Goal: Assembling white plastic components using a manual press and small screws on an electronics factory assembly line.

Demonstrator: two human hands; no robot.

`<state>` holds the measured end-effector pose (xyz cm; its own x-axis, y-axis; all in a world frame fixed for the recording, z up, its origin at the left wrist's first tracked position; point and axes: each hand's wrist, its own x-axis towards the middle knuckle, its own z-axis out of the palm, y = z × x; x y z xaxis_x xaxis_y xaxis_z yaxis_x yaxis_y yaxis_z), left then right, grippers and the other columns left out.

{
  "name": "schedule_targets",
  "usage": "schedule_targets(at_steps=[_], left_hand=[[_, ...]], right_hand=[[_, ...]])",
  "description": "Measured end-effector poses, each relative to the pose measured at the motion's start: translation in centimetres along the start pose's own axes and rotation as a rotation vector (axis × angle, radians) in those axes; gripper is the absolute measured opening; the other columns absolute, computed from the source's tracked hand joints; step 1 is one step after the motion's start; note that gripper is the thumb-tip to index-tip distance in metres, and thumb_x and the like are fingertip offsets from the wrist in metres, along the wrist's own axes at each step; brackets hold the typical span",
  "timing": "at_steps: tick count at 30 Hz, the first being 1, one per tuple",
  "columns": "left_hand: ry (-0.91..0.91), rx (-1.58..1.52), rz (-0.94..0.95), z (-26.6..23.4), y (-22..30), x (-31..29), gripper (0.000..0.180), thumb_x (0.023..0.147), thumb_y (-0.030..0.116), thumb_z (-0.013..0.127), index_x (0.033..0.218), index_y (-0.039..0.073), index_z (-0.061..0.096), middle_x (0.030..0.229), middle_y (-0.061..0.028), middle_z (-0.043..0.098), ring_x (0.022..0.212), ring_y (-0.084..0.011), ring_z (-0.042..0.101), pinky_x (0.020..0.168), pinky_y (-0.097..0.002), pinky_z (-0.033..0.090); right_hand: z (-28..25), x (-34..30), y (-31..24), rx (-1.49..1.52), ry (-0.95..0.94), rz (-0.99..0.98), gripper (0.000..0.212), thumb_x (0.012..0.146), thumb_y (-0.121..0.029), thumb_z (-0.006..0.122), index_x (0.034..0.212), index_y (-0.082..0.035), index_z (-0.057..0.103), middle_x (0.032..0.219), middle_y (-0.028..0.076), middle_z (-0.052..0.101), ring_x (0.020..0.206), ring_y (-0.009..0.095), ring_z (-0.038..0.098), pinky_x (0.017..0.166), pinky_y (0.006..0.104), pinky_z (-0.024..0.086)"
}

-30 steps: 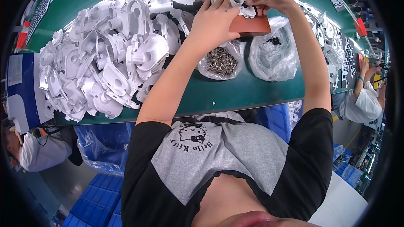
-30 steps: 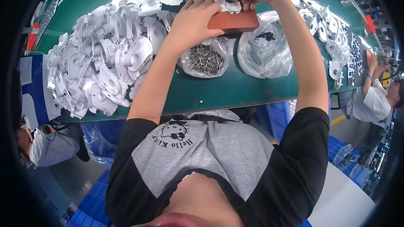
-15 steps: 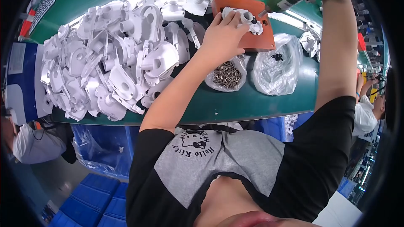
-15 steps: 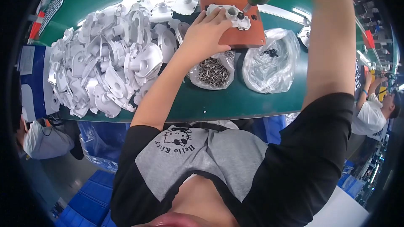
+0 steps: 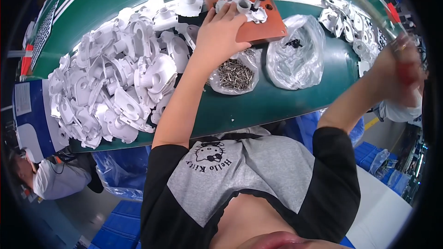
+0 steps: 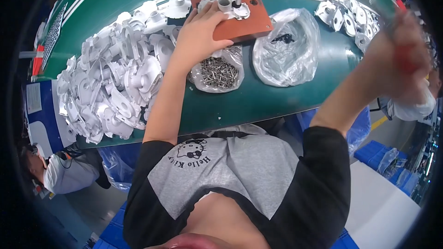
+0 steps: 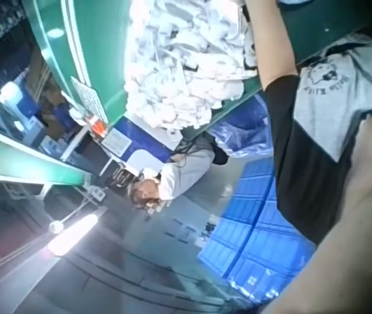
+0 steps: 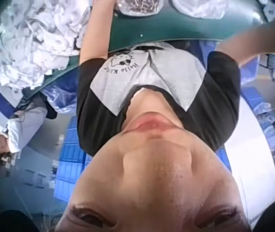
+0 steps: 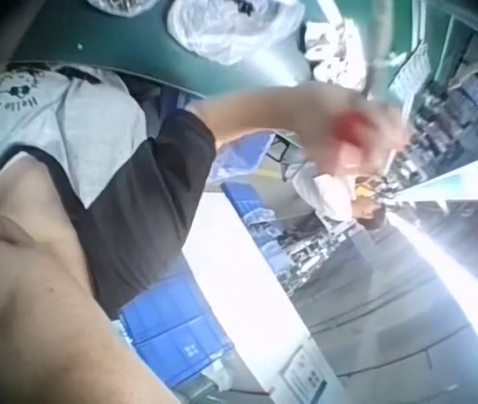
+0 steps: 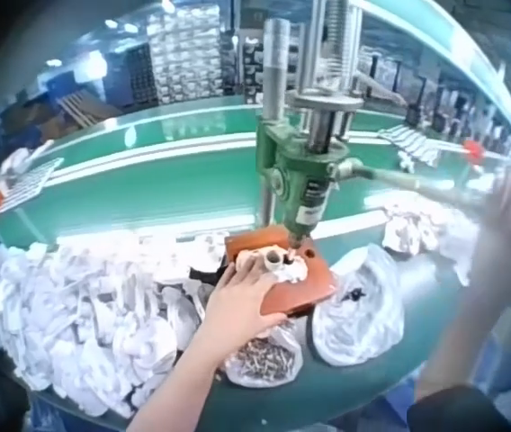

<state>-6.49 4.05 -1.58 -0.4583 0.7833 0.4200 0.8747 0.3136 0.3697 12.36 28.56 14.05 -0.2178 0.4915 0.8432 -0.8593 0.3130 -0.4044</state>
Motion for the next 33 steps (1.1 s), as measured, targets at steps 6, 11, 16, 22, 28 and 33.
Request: schedule_targets(at_steps=[6,11,16,22,28,33], left_hand=[[-0.012,0.016,-0.028,-0.7,-0.6,0.1,0.055,0.064,0.03,0.078,0.113,0.014,0.058,0.134,-0.0138,0.047,0.129,-0.027,0.04,0.108,-0.0437,0.03],[-0.122,-0.085,-0.205,-1.7,-0.2,0.6,0.06,0.07,0.04,0.074,0.116,0.007,0.053,0.133,-0.0162,0.047,0.127,-0.027,0.042,0.108,-0.041,0.029],[0.084,-0.181,-0.214,0.4,-0.6,0.8,0.07,0.08,0.045,0.064,0.132,0.004,0.042,0.137,-0.0238,0.04,0.131,-0.0356,0.033,0.107,-0.042,0.028],[0.084,-0.07,-0.225,1.3,-0.3,0.3,0.05,0.083,0.03,0.063,0.131,0.022,0.05,0.149,-0.0271,0.01,0.137,-0.0422,0.017,0.11,-0.0499,0.017],[0.275,-0.426,-0.279,-0.1,0.1,0.6,0.026,0.085,0.014,0.061,0.107,-0.001,0.061,0.101,-0.0132,0.064,0.099,-0.0213,0.057,0.091,-0.0312,0.041],[0.522,-0.937,-0.531,-0.2,-1.8,2.2,0.02,0.086,0.015,0.063,0.097,-0.001,0.061,0.083,-0.0035,0.061,0.074,-0.0118,0.056,0.065,-0.0221,0.043]], right_hand=[[-1.6,-13.2,1.0,-0.421,-0.17,-0.031,0.018,0.071,-0.024,0.046,0.072,-0.006,0.047,0.079,0.02,0.06,0.091,0.033,0.047,0.088,0.045,0.034],[-0.7,-10.5,2.2,-0.398,-0.206,-0.1,0.023,0.073,-0.025,0.046,0.07,-0.003,0.049,0.072,0.018,0.059,0.086,0.031,0.047,0.087,0.045,0.035],[4.8,1.1,3.7,0.237,0.185,0.055,0.048,0.085,-0.047,0.043,0.083,-0.001,0.057,0.084,0.017,0.054,0.1,0.031,0.047,0.105,0.0512,0.025],[10.3,6.8,18.2,0.327,0.199,0.647,0.017,0.089,-0.029,0.056,0.095,-0.013,0.057,0.089,0.001,0.062,0.078,0.012,0.057,0.056,0.0235,0.044],[-2.6,1.2,21.0,-0.201,0.011,0.651,0.024,0.085,-0.021,0.057,0.101,-0.003,0.061,0.085,0.007,0.063,0.075,0.019,0.06,0.07,0.0284,0.048],[-15.6,-6.2,18.4,-1.371,-0.219,0.472,0.036,0.078,-0.029,0.064,0.096,0.002,0.064,0.094,0.018,0.065,0.087,0.027,0.063,0.08,0.0348,0.047]])
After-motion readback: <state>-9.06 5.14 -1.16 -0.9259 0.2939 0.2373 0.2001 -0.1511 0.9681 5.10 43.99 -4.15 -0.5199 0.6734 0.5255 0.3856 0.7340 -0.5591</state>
